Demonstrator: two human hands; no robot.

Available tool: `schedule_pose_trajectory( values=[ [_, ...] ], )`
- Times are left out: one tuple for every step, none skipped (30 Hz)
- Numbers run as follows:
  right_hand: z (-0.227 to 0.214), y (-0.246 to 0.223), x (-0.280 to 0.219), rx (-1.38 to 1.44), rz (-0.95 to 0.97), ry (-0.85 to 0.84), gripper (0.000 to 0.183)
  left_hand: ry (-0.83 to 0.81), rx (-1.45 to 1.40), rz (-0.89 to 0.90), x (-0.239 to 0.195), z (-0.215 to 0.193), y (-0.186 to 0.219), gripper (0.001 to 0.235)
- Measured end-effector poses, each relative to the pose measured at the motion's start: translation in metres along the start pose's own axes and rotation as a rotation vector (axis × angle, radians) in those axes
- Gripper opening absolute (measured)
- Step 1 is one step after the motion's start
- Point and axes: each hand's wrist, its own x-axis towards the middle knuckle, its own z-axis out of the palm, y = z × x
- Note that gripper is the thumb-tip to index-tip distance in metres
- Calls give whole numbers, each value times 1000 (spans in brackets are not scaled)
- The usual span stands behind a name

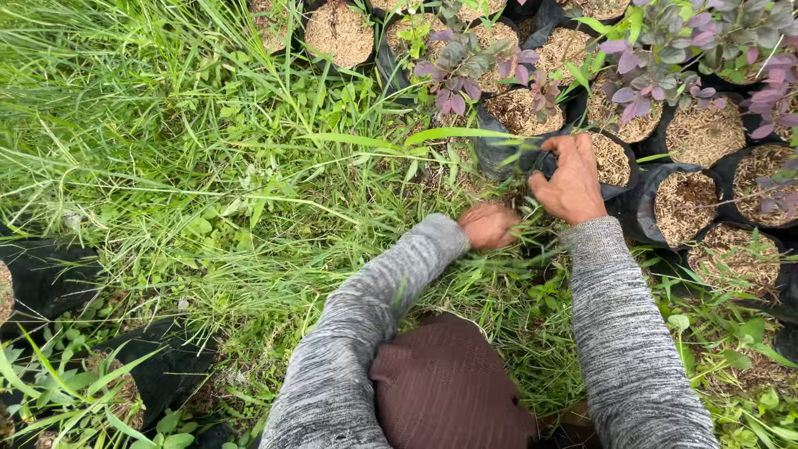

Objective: The person removes weeds by hand from around potted plants with purple leaves. They pull grass and weeds from between the pots and from the ground, gathering the removed vegetation into a pile.

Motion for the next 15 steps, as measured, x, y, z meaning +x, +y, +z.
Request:
schedule_pose_trajectory(
  values=[
    [0, -1, -2, -7, -8, -1, 50, 128, -125, 132, -23, 4, 3, 38],
    [-2, -1, -3, 2, 3, -3, 50, 82, -137, 3, -42, 3, 6, 27],
    [-4, 0, -3, 11, 14, -5, 50, 35, -149, -127, -62, -1, 11, 26],
    [-4, -1, -4, 19, 20, -14, 49, -97, -192, -158, -85, -3, 23, 30],
    [-5, -2, -5, 31, 36, -4, 49, -229, -235, -188, -106, -9, 37, 38],
    [-3, -5, -4, 49, 42, -5, 49, -311, -171, -215, -126, -21, 47, 39],
    [-1, -8, -3, 68, 47, -6, 49, -394, -108, -243, -143, -35, 55, 44],
    [-2, -10, -1, 42, 54, -14, 49, -477, -41, -263, -147, -50, 59, 52],
    [-3, -11, 2, 16, 61, -23, 49, -438, -15, -302, -139, -68, 54, 56],
    [-3, -10, -1, -10, 75, -36, 49, -404, 4, -340, -129, -84, 44, 61],
    [-3, -9, -5, 11, 53, -21, 49, -170, 48, -438, -114, -96, 32, 40],
    [-3, -9, -8, 35, 33, -7, 49, 63, 96, -531, -94, -108, 13, 38],
    [-3, -9, -11, 58, 13, 7, 49, 125, 146, -573, -75, -118, -6, 39],
    [-4, -10, -8, 42, 25, 0, 49, -6, 115, -722, -57, -129, -28, 46],
    [-4, -12, -5, 26, 36, -6, 48, 178, 380, -644, -39, -136, -47, 40]
  ],
)
